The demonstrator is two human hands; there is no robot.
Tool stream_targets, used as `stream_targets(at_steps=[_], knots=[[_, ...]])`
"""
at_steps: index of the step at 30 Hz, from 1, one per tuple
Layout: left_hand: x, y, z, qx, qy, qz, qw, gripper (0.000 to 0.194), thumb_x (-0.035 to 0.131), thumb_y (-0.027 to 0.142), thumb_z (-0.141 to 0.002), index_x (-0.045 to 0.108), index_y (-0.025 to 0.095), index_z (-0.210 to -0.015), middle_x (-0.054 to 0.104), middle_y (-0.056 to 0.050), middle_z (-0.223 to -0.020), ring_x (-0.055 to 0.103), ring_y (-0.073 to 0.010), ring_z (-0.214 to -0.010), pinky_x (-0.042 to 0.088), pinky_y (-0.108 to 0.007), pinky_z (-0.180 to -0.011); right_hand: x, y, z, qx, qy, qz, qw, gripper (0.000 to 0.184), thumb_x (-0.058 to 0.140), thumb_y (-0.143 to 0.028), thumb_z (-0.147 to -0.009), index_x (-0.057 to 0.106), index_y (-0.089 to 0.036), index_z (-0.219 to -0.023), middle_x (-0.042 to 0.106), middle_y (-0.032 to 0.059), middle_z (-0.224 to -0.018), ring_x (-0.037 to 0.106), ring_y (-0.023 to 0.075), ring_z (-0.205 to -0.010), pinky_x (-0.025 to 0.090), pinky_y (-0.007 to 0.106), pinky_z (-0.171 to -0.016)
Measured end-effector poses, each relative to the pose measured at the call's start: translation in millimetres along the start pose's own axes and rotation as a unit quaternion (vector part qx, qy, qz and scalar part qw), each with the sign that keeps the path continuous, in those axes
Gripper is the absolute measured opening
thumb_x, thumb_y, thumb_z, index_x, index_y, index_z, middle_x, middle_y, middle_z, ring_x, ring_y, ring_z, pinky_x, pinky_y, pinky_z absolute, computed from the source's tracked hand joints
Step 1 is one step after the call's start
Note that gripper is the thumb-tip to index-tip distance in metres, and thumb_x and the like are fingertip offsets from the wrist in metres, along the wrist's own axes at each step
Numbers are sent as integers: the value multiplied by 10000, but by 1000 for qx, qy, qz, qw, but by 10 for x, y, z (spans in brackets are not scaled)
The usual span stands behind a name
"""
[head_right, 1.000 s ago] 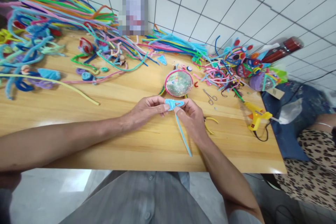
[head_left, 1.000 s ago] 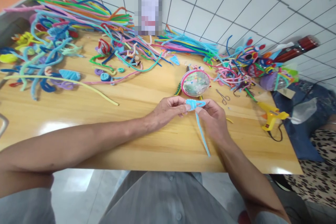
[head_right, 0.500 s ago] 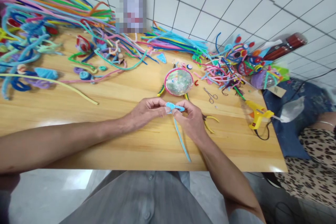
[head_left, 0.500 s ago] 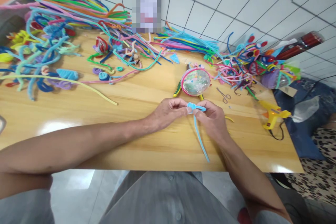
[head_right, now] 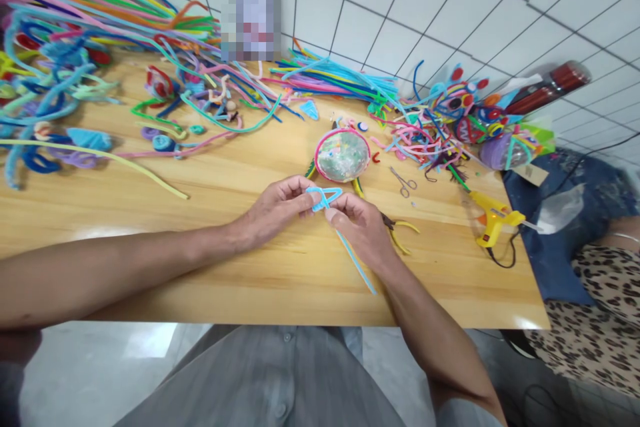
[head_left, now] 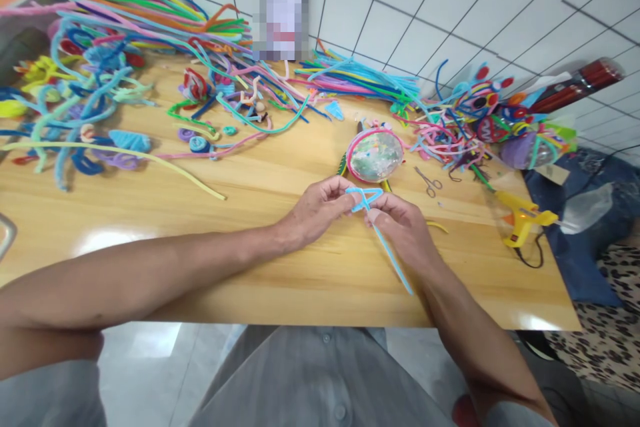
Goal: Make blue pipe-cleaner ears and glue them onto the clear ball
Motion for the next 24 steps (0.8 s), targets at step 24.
stream_targets(at_steps=[24], knots=[[101,432,100,78,-10,-36,996,357,810,512,-869,743,161,-886,709,-24,-834,614,-158,-814,480,-287,-808,-110,-387,50,-125,48,96,986,209,670,-364,-930,600,-229,-787,613,-24,-707,550,150,-678,425,280,-657]])
Point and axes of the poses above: each hand's wrist, its own z-axis away from the middle knuckle, its own x-axis out of the palm, y = z × x, the point moved 8 cm from there along -z, towards the middle knuckle
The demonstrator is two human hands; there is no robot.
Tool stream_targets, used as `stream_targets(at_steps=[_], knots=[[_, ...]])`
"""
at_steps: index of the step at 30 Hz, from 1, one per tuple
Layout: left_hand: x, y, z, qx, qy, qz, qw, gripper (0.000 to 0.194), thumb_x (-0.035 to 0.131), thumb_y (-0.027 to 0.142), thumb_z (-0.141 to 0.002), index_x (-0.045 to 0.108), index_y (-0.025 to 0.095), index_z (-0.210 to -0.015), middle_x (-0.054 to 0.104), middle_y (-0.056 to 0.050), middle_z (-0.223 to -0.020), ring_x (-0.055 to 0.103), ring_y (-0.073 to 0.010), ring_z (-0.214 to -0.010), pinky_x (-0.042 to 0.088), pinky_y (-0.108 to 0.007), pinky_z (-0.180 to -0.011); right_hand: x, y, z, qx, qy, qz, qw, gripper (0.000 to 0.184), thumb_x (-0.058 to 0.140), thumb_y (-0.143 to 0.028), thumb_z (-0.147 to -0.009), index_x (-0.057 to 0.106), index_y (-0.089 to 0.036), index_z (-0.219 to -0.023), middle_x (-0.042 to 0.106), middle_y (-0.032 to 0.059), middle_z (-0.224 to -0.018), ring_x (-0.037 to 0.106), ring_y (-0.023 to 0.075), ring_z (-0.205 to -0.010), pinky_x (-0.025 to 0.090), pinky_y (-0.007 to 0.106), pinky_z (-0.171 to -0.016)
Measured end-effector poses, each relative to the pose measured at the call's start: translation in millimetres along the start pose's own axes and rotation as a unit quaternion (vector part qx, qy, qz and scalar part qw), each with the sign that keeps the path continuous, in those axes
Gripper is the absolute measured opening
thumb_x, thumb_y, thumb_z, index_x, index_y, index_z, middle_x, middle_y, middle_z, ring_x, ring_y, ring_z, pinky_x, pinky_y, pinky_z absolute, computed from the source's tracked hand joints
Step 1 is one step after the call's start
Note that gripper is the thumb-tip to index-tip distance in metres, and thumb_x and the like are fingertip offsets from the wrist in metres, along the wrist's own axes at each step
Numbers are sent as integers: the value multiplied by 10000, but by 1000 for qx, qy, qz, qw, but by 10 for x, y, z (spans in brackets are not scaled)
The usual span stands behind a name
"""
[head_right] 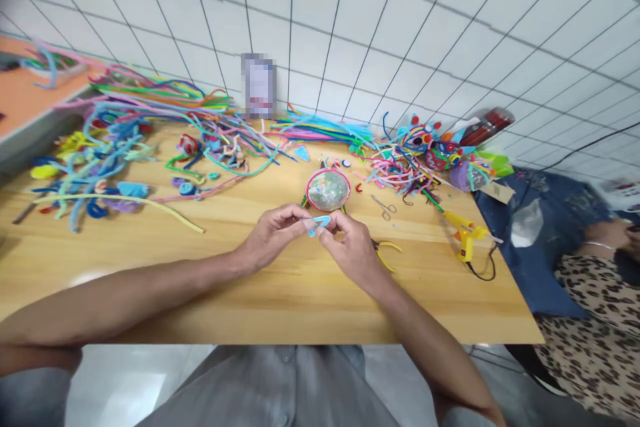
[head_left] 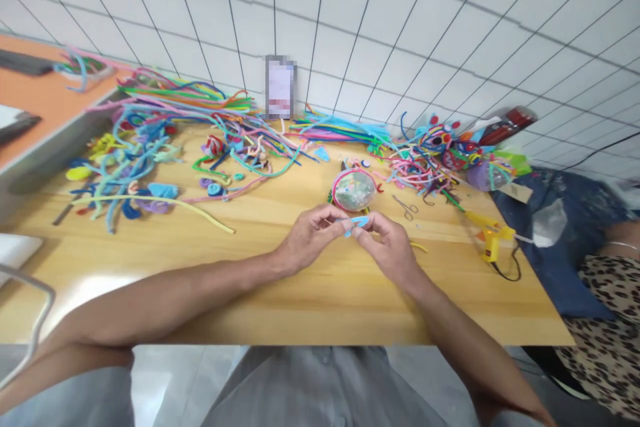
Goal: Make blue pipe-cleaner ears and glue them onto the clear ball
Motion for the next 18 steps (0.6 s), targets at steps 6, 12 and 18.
stream_targets(at_steps=[6,12,18], knots=[[-81,472,-86,27,43,12,999,330,838,496,-839,768,178,-790,666,-13,-800,553,-143,-762,438,-281,-754,-174,-733,-116,-180,38,153,971,141,632,-300,-985,624,-248,-854,707,20,-778,638,184,-723,474,303,-690],[2,712,-221,-1,22,81,997,379,874,539,-774,755,180,-753,639,-2,-693,502,-129,-672,408,-286,-698,-357,-1088,-251,-251,26,205,946,165,600,-289,-1027,637,-244,-872,710,22,-801,643,185,-733,464,306,-698],[59,1034,-270,86,65,74,991,352,879,530,-781,756,205,-721,667,-10,-773,556,-145,-750,474,-304,-791,-559,-1323,-296,-248,76,174,950,189,650,-269,-985,604,-237,-805,666,-14,-741,608,158,-686,435,284,-659]])
Point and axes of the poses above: each hand's wrist, its own z-axis away from the middle knuckle, its own x-axis out of the palm, y = z × x, the point moved 8 cm from there along -z, towards the middle knuckle
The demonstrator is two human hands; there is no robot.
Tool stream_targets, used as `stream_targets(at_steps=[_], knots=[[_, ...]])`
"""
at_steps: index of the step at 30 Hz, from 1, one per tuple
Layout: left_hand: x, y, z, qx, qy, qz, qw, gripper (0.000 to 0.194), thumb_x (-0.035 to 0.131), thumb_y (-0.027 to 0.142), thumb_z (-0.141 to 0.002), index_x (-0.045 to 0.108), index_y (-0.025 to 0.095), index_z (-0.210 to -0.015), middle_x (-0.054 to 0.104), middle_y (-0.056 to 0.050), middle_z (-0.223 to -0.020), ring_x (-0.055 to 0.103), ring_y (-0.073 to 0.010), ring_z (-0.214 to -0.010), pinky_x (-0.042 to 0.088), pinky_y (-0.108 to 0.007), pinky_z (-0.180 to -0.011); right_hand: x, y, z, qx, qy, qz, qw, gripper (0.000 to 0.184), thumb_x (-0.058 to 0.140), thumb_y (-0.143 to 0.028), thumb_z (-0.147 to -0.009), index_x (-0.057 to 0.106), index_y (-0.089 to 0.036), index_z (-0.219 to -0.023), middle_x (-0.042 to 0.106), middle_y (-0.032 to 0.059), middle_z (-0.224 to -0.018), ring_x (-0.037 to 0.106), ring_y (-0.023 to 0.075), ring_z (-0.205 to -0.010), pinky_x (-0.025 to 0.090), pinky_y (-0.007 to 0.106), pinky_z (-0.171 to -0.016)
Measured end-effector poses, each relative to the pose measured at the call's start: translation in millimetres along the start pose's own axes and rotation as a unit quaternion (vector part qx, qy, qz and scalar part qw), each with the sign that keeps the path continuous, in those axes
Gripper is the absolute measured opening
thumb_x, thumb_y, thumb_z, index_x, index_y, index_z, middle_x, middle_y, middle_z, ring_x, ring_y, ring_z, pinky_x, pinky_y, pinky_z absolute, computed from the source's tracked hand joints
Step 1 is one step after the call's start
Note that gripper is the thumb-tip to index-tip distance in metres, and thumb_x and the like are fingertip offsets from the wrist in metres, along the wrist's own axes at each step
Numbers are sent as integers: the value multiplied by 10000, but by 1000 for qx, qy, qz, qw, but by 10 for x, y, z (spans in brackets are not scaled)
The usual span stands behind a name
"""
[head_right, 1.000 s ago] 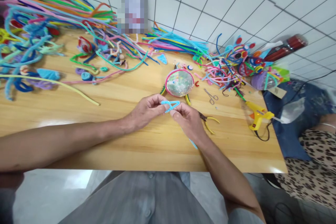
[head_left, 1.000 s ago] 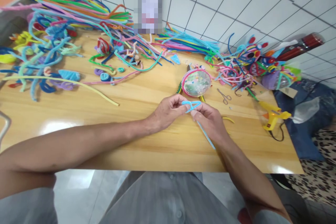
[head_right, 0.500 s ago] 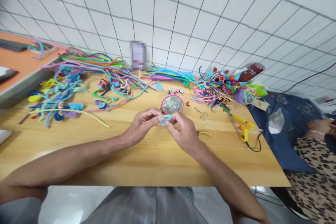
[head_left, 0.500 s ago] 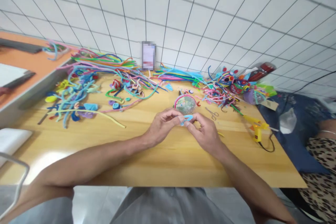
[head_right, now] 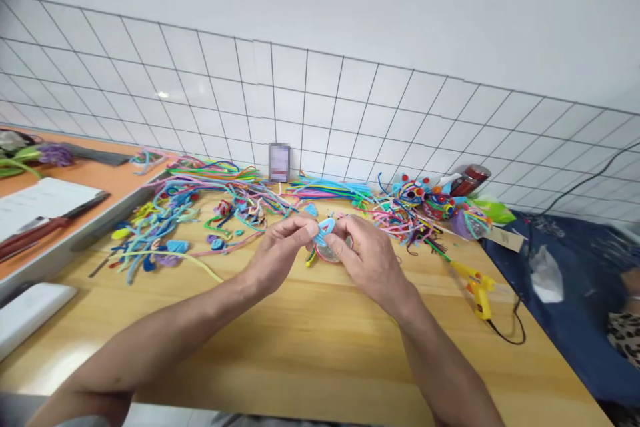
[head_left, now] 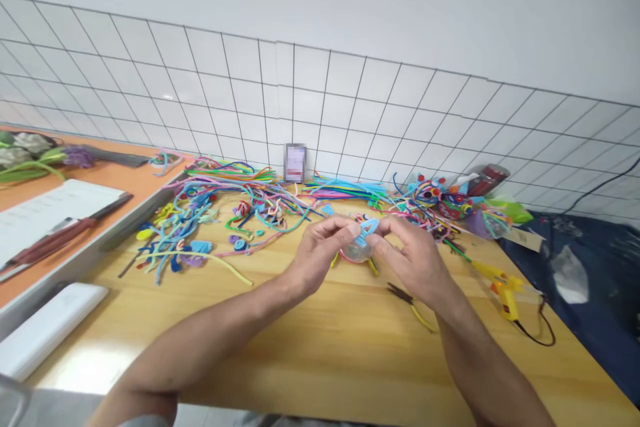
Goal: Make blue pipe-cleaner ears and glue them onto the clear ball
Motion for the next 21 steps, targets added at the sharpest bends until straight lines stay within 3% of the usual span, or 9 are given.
stream_targets(at_steps=[3,5,12,16,21], knots=[[43,216,11,105,30,-78,991,275,845,470,-843,777,226,-735,699,-25,-858,603,-179,-874,489,-338,-918,-43,10,2,14,40,-25,999,209,658,-287,-982,602,-237,-787,675,-13,-741,610,159,-686,444,284,-657],[75,240,2,122,41,-90,988,268,836,474,-850,780,230,-753,704,-30,-870,611,-191,-894,494,-345,-918,-63,37,20,23,62,-36,997,202,663,-296,-984,612,-239,-796,695,-5,-768,626,166,-708,463,291,-683],[184,-123,-137,-28,-9,31,999,429,884,570,-764,709,182,-714,585,18,-668,483,-112,-645,421,-263,-667,-126,127,39,21,66,-21,997,170,672,-263,-969,623,-245,-807,702,0,-774,637,173,-715,467,301,-690],[138,-188,-153,-48,0,15,999,449,943,564,-690,736,176,-784,661,8,-736,555,-117,-681,461,-266,-694,-68,177,33,16,49,-15,999,179,662,-263,-982,631,-244,-807,711,7,-766,642,173,-702,467,296,-667],[85,-275,-176,-74,-1,15,997,471,918,584,-726,721,158,-693,625,11,-644,533,-109,-628,452,-267,-666,-13,210,10,-22,50,28,998,132,670,-233,-995,673,-245,-863,741,11,-789,699,190,-751,511,312,-709]])
Point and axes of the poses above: each hand's wrist, its own z-axis away from the middle knuckle, its own x-axis out of the palm, y = z × x, the point moved 8 cm from there along -z, towards the middle knuckle
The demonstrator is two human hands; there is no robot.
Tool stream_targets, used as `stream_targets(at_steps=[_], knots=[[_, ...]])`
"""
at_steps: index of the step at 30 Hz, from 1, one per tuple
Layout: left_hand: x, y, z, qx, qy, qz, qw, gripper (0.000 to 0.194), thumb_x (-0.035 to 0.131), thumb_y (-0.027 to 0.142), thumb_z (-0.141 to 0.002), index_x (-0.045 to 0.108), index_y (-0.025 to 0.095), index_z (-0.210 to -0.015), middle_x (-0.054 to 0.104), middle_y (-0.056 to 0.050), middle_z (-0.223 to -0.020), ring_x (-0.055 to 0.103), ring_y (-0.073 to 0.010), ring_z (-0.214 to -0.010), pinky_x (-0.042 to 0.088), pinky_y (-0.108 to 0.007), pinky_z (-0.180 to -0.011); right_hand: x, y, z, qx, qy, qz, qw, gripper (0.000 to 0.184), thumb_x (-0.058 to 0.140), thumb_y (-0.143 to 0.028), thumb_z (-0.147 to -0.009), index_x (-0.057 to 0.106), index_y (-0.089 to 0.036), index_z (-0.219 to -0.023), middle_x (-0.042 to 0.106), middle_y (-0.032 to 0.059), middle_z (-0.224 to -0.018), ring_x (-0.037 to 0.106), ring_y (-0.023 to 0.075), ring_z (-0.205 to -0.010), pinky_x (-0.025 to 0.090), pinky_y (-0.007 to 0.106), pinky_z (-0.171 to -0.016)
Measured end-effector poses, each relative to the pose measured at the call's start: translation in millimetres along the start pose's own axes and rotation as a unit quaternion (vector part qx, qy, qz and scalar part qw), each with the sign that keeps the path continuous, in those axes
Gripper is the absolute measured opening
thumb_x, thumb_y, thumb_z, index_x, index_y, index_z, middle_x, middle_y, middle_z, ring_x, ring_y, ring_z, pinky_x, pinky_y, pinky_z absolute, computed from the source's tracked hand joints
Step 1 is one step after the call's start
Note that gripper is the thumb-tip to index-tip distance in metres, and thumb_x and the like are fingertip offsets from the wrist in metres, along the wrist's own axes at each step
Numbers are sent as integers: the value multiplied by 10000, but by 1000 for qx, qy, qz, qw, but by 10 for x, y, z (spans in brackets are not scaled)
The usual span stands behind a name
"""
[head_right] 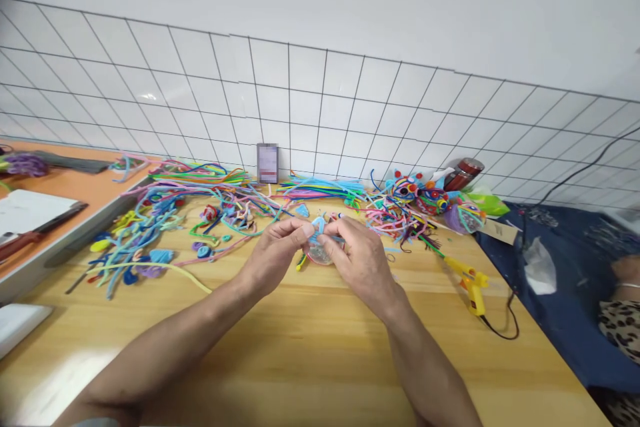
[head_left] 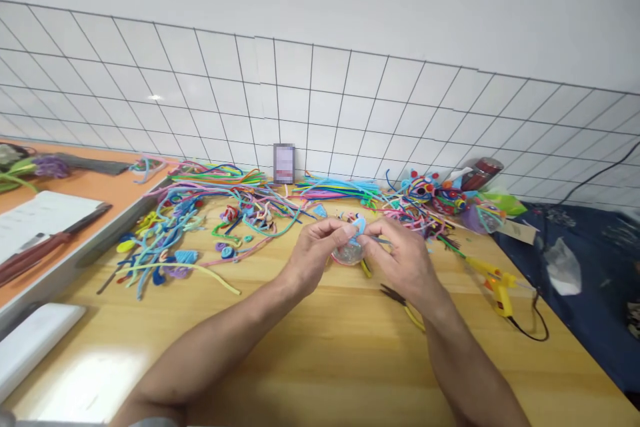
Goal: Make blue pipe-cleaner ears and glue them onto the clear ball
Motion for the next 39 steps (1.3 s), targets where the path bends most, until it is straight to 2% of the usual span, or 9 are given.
stream_targets(at_steps=[3,8,11,15,18,22,32,36,39], knots=[[-94,-50,-47,-17,37,29,999,455,918,569,-729,719,160,-699,621,18,-629,516,-96,-609,436,-253,-650,-96,-8,12,-26,48,40,998,41,703,-221,-990,717,-258,-979,801,41,-924,751,235,-904,559,372,-837],[-214,-140,-125,-82,69,108,988,435,944,503,-701,668,167,-698,668,14,-692,555,-85,-603,456,-231,-634,-298,-270,211,-35,144,120,982,315,764,-147,-929,726,-317,-1191,819,80,-1098,758,302,-1056,553,499,-1002],[-249,-136,-148,-114,73,147,980,433,951,488,-701,664,164,-709,670,11,-693,561,-78,-589,443,-213,-598,-85,-448,267,-50,41,47,997,284,754,-137,-928,738,-319,-1145,825,41,-925,765,235,-796,598,395,-787],[-204,-83,-121,-117,60,160,978,453,968,497,-679,674,155,-714,671,4,-683,573,-81,-579,421,-206,-555,269,-193,225,75,-79,-58,992,62,703,-254,-991,751,-265,-1030,801,7,-771,711,169,-598,564,298,-601],[-86,-84,-40,-116,39,170,978,493,1002,506,-620,691,141,-735,673,-3,-679,559,-79,-566,421,-204,-541,155,26,114,100,-7,-101,990,228,712,-335,-990,738,-253,-1200,824,53,-986,762,203,-789,613,322,-693],[123,-143,122,-136,-2,182,974,488,1030,461,-580,709,147,-770,642,8,-641,548,-80,-552,419,-201,-537,-116,-71,40,-26,45,-98,994,175,729,-299,-978,786,-286,-1143,770,98,-1222,740,252,-1102,619,395,-879],[220,-291,184,-150,-39,127,980,491,838,622,-745,640,175,-793,587,15,-604,518,-111,-492,406,-237,-515,41,-70,56,15,7,-102,995,122,645,-220,-990,740,-250,-920,767,23,-865,705,185,-789,546,326,-750],[66,-102,88,-28,1,18,999,607,649,762,-877,706,158,-901,711,-62,-811,636,-171,-709,499,-279,-669,51,176,77,100,50,-130,985,90,669,-287,-989,747,-243,-1001,780,31,-908,707,182,-781,536,316,-711],[42,64,65,54,-5,-59,997,507,786,647,-850,761,155,-966,734,-55,-909,641,-173,-826,518,-279,-786,62,302,99,133,60,-150,978,123,675,-306,-993,745,-241,-1071,788,35,-936,727,189,-812,553,329,-735]])
Point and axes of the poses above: each hand's wrist, its own z-axis away from the middle knuckle, its own x-axis out of the palm, y = z × x, the point moved 8 cm from there along -z, towards the middle knuckle
